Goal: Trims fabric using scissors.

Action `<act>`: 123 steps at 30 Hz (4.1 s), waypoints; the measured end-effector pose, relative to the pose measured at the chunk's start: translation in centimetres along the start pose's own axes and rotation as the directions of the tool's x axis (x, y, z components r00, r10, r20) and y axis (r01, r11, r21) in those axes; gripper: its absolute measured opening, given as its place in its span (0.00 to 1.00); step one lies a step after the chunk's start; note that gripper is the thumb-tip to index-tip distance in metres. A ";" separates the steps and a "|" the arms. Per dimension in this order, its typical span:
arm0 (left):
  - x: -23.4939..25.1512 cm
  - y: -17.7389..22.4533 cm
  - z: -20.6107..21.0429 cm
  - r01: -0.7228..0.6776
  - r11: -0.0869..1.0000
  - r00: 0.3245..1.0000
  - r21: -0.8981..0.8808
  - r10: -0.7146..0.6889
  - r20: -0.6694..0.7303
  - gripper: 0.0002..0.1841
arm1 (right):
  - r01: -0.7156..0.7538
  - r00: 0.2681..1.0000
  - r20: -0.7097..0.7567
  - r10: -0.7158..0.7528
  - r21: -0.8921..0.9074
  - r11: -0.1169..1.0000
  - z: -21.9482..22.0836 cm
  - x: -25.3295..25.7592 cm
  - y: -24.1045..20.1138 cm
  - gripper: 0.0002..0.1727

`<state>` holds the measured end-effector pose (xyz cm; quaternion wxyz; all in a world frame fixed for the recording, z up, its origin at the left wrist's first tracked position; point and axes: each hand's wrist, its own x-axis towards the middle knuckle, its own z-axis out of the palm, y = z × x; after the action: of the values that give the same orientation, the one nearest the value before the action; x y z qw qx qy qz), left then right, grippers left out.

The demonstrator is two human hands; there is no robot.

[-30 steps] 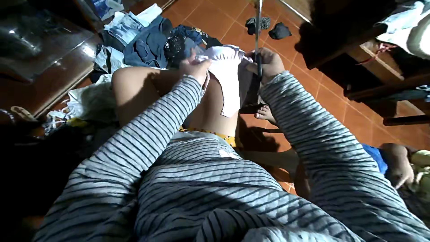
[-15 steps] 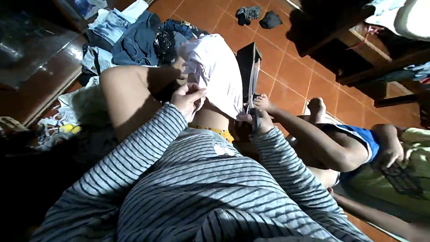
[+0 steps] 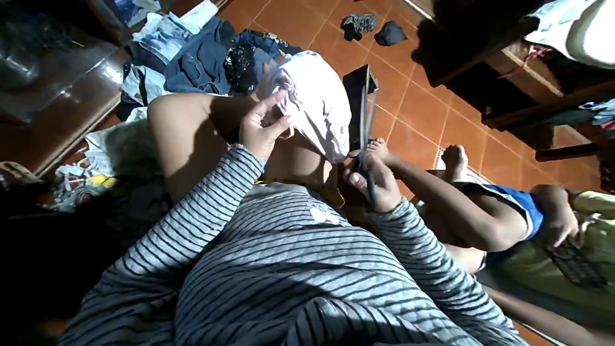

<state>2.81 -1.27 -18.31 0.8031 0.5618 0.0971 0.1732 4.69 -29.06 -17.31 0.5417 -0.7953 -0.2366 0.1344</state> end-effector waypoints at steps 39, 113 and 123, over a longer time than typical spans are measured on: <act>-1.4 1.3 -0.9 -0.198 0.972 0.977 0.127 0.206 -0.051 0.53 | -0.268 0.822 0.562 0.092 0.238 0.933 5.2 8.2 -3.5 0.41; -0.8 2.0 -3.0 -0.165 0.986 0.961 0.024 0.166 -0.222 0.40 | -0.252 0.789 0.613 0.040 0.263 0.931 8.9 11.6 -4.2 0.35; -1.1 1.8 -3.2 -0.202 0.979 0.954 0.029 0.203 -0.223 0.40 | -0.399 0.750 0.546 0.373 -0.076 0.914 8.0 10.4 -11.7 0.14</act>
<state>0.35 1.65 -17.81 0.7632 0.5481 0.1298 0.3165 7.09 -13.68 -9.08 0.4290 -0.7416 -0.2096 0.4713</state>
